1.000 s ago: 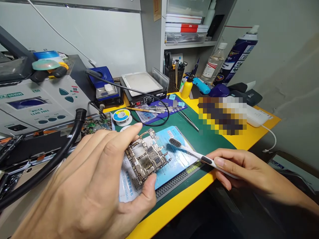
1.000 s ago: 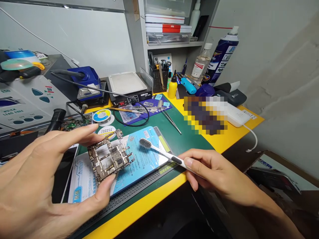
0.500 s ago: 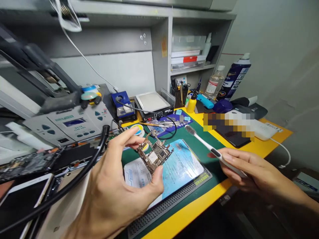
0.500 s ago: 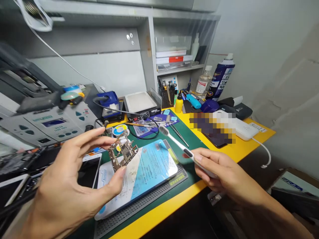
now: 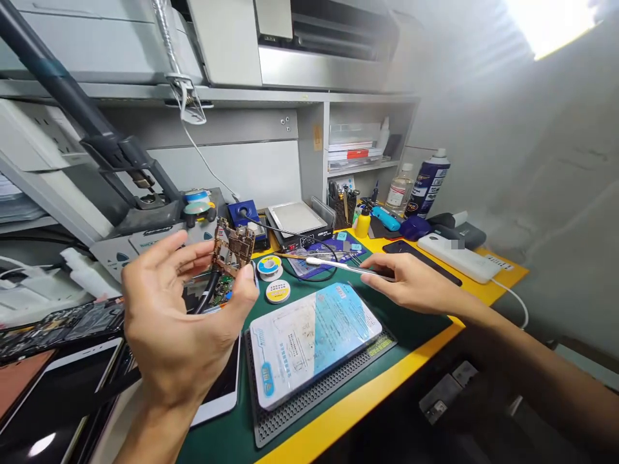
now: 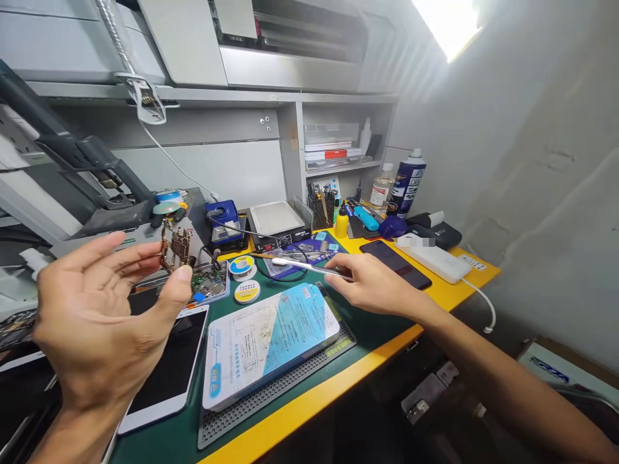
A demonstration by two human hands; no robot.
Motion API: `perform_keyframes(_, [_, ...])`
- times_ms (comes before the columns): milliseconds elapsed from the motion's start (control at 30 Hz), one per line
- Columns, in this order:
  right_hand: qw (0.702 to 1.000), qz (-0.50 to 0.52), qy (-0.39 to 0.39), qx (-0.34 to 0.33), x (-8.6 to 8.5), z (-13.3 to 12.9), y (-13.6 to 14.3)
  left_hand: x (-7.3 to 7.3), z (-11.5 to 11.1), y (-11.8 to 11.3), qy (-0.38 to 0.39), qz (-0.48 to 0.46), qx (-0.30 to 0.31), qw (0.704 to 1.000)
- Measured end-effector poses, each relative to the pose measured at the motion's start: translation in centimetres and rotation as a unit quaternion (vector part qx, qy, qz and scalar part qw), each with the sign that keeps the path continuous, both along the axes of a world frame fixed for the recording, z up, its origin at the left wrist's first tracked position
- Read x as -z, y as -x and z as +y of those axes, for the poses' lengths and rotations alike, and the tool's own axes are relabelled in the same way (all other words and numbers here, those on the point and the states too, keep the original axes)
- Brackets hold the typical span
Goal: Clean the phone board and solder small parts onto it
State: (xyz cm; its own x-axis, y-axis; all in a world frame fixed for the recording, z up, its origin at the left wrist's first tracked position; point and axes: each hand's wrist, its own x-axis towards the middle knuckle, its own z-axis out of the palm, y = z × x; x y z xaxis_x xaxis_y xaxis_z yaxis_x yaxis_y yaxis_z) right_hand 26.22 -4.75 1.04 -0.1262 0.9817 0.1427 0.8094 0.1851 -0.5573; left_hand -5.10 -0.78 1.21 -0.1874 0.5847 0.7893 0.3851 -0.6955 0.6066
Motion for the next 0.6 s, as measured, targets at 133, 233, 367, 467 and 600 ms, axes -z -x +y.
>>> perform_keyframes(133, [0.998, -0.056, -0.011, -0.013, -0.3, 1.4, -0.4, 0.2, -0.1, -0.4, -0.022, -0.002, -0.005, 1.0])
perform_keyframes(233, [0.995, -0.088, -0.008, -0.037, -0.8, 2.4, 0.1, 0.3, -0.2, -0.6, -0.026, 0.006, -0.009, 1.0])
perform_keyframes(367, [0.99, -0.121, -0.008, -0.074, -1.6, 3.6, 1.9, 0.5, -0.1, -0.6, -0.023, 0.007, -0.024, 0.999])
perform_keyframes(467, [0.984, -0.15, -0.005, -0.097, -2.1, 4.4, 3.6, 0.8, 0.3, -0.4, -0.018, 0.01, -0.035, 0.999])
perform_keyframes(600, [0.975, -0.194, 0.005, -0.109, -2.1, 5.7, 5.4, 1.0, 0.8, -0.1, -0.013, 0.011, -0.045, 0.999])
